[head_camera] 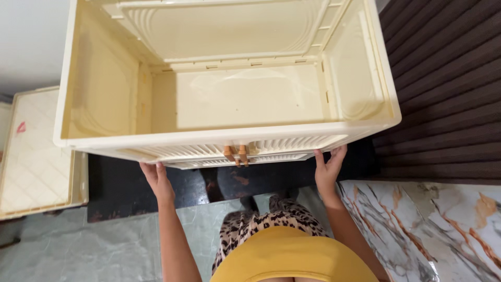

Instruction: The person takes apart a beige plastic storage cabinet on a dark table, separating its side panels, drawer and door assembly, then fits the drawer back into the frame and attaches the louvered double-door panel, pressing the parts to snap them together.

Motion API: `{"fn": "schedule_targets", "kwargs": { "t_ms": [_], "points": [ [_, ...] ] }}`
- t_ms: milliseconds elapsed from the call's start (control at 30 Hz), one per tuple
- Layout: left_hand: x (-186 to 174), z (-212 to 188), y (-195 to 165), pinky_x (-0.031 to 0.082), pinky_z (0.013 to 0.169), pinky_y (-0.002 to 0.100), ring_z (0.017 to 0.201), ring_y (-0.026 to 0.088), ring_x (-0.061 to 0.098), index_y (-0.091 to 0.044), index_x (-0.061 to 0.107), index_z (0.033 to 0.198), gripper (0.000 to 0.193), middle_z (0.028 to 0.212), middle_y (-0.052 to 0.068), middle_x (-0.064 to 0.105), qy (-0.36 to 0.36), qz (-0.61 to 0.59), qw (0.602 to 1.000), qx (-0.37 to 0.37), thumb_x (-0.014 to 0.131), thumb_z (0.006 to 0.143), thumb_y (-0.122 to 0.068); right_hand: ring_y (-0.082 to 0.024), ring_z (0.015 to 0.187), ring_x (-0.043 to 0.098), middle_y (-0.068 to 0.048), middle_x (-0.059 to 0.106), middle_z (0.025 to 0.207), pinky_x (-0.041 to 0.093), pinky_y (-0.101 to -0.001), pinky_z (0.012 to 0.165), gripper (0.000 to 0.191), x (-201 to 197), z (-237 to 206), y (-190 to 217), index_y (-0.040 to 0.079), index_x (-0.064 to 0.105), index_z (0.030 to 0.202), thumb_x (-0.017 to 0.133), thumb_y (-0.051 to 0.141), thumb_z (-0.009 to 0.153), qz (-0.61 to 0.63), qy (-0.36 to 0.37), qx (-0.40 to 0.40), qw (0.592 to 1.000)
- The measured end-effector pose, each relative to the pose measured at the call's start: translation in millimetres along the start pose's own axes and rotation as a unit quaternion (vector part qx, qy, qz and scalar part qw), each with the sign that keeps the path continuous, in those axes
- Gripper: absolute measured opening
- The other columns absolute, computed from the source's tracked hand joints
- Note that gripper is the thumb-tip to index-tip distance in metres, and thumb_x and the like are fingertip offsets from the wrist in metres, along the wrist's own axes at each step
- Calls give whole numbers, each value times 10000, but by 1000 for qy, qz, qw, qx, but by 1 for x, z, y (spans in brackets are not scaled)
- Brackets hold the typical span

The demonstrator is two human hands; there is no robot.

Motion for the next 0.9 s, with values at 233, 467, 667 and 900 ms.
{"fn": "schedule_targets", "kwargs": {
  "t_ms": [233, 467, 667, 900],
  "points": [
    [-10, 11, 13, 318, 1234, 383, 1480, 234, 403, -57, 168, 1665, 689, 1639, 131, 377, 19, -2, 1000, -8, 548, 1094, -117, -243, 1430, 446, -144, 411, 1574, 325, -353, 1225, 777, 5, -11, -19, -1, 219, 1603, 690, -14, 986, 25, -16, -11, 1000],
    [-11, 8, 31, 311, 1221, 378, 1468, 244, 409, -41, 176, 1649, 707, 1616, 161, 389, 47, 53, 997, -26, 567, 1062, -78, -233, 1437, 415, -147, 374, 1615, 288, -352, 1254, 761, -13, -30, -32, 5, 175, 1639, 633, -7, 1031, -8, -35, -12, 999],
    [0, 14, 24, 414, 1149, 411, 1471, 246, 372, -56, 190, 1593, 693, 1592, 153, 345, 78, 39, 995, -55, 599, 1039, -126, -247, 1491, 390, -144, 355, 1637, 269, -363, 1283, 775, -28, -21, -29, 10, 167, 1652, 631, -9, 1032, -17, -37, -27, 999],
    [31, 5, 32, 449, 1131, 412, 1466, 260, 376, -58, 186, 1582, 720, 1588, 165, 333, 97, 41, 991, -78, 632, 1027, -157, -238, 1512, 397, -134, 377, 1638, 284, -346, 1283, 768, -57, -8, -42, 22, 140, 1671, 607, -20, 1063, 7, -27, -29, 999]
  ]
}}
Point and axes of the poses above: each hand's wrist, its own z-axis towards the middle knuckle, its own x-axis out of the palm, y = z × x, the point moved 10 cm from there along z, towards the middle knuckle
